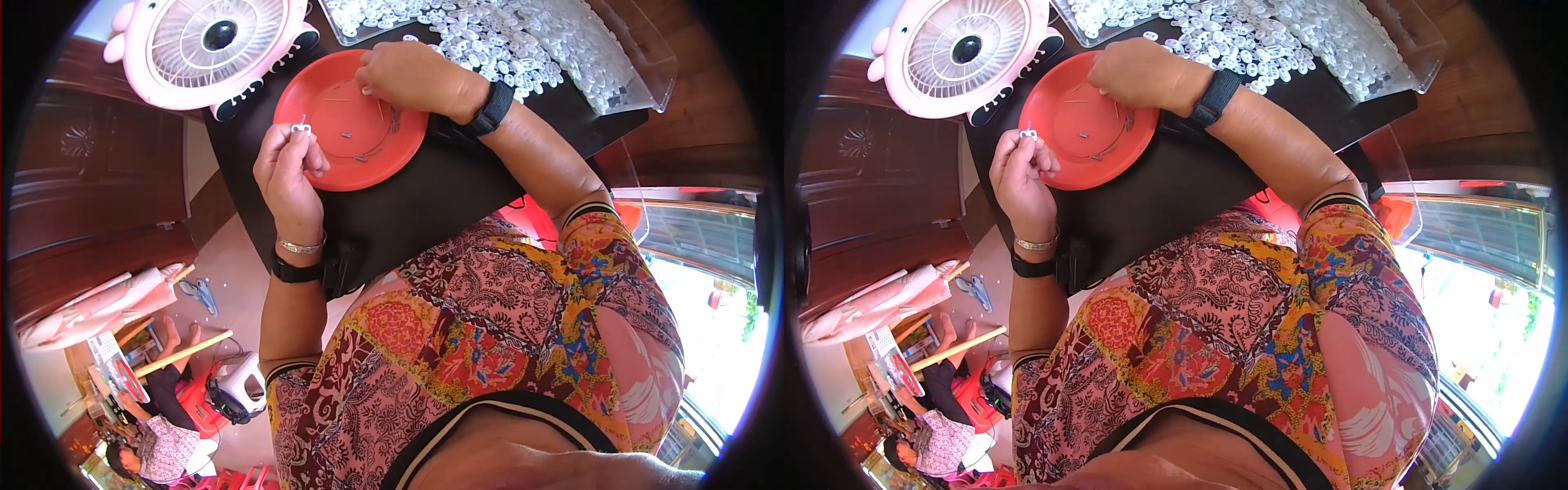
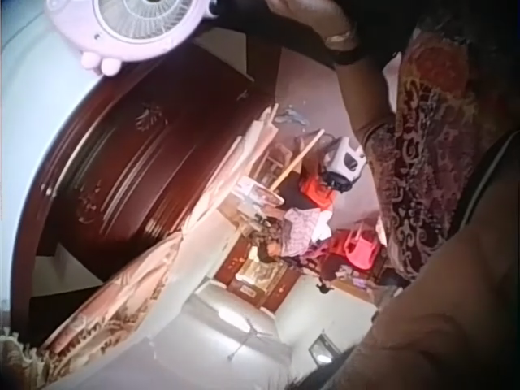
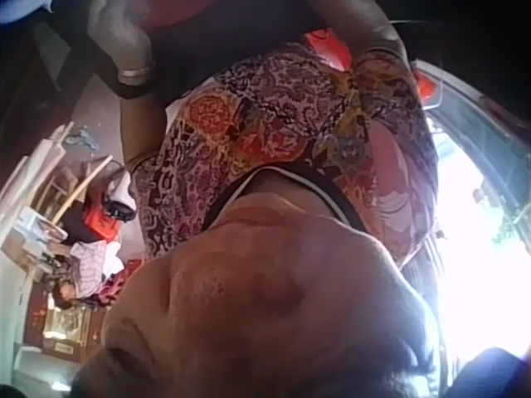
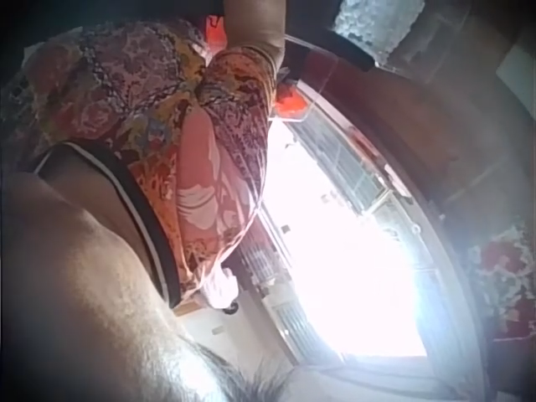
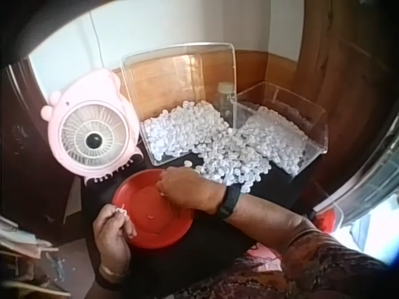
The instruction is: Sorting and inspecting small white plastic components on a table.
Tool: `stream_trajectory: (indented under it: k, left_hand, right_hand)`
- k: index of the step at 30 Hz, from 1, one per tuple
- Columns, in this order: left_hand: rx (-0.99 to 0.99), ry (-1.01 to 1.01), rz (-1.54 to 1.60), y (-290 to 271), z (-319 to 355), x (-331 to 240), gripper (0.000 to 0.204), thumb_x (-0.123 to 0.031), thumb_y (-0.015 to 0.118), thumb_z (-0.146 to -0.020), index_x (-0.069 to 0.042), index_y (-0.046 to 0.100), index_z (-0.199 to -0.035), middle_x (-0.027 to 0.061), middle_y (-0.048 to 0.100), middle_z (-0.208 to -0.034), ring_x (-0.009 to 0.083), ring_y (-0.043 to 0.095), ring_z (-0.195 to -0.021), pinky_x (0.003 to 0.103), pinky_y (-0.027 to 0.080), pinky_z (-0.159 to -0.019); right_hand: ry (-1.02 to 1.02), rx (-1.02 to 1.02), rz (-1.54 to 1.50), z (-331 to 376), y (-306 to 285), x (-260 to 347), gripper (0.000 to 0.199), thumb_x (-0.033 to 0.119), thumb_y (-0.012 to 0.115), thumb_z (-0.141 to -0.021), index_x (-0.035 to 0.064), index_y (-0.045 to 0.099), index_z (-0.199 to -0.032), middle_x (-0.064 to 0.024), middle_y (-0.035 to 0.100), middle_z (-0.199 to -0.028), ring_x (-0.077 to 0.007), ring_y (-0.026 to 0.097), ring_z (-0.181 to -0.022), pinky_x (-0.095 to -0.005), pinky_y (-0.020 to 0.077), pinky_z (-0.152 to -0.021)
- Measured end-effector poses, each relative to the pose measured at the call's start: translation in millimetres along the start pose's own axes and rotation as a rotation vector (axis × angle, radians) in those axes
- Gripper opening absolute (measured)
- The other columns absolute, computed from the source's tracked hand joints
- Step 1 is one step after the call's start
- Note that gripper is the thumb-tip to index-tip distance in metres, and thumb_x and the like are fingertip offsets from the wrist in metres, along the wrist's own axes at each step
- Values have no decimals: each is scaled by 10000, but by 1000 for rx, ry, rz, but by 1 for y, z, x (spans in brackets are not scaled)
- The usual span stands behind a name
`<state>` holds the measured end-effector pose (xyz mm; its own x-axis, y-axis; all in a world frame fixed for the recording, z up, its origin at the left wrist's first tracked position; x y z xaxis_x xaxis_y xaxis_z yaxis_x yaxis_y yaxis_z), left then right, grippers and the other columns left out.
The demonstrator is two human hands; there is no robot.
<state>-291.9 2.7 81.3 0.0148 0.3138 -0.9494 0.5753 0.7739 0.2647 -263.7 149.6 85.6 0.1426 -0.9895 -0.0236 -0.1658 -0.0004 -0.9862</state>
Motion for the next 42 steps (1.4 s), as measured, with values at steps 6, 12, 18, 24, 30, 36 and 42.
stream_trajectory:
  k: [6,12,18,24,30,36,42]
  left_hand:
    - [-9,-37,-40,-1,1,3,146,-106,457,-908,-15,511,-807,37,457,-617,119,439,-540,246,351,-517]
    - [73,-47,71,4,1,6,153,-115,469,-895,-1,539,-822,47,515,-625,127,498,-554,237,388,-535]
    - [180,-15,227,17,3,0,168,-135,425,-903,-17,501,-811,97,555,-672,187,547,-632,288,431,-626]
    - [183,-56,368,13,2,3,175,-164,422,-902,-33,488,-807,119,563,-700,222,571,-665,303,440,-632]
    - [224,-142,470,13,0,12,186,-191,437,-895,-34,484,-808,124,565,-710,232,573,-669,308,443,-632]
    - [283,-114,383,27,5,10,174,-181,434,-897,-39,488,-813,114,567,-701,226,576,-660,308,440,-618]
    - [109,-126,147,11,4,16,162,-140,452,-897,-29,517,-797,66,558,-662,153,550,-593,248,415,-570]
  right_hand:
    - [-18,-35,-6,-2,0,3,123,175,617,-804,63,641,-846,-84,621,-843,-273,614,-809,-385,507,-688]
    - [165,112,-1242,1,-7,2,190,157,641,-870,37,661,-1016,0,674,-908,-65,605,-772,-223,456,-633]
    - [146,47,-1521,3,-17,23,214,147,644,-883,76,650,-1085,32,654,-876,-21,584,-776,-146,447,-628]
    - [-71,-6,-1433,0,-28,48,232,95,618,-895,44,647,-1120,3,666,-883,-62,588,-769,-208,467,-680]
    - [-136,-70,-1531,-1,-26,51,158,89,619,-895,16,663,-1027,-8,655,-853,-64,565,-768,-226,465,-699]
    - [61,10,-1557,0,-7,36,176,174,628,-903,36,671,-1005,9,638,-824,-53,567,-752,-211,476,-682]
    - [247,-37,-1540,2,1,16,221,159,623,-897,48,670,-1082,16,650,-882,-36,560,-757,-191,467,-696]
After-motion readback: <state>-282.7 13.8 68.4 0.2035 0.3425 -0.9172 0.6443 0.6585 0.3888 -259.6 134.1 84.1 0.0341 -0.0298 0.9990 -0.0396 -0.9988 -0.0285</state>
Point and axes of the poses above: each hand's wrist, its own z-axis away from the middle knuckle, its own y-axis out of the palm, x = y × z, the point moved 10 cm from there along -z, towards the middle knuckle
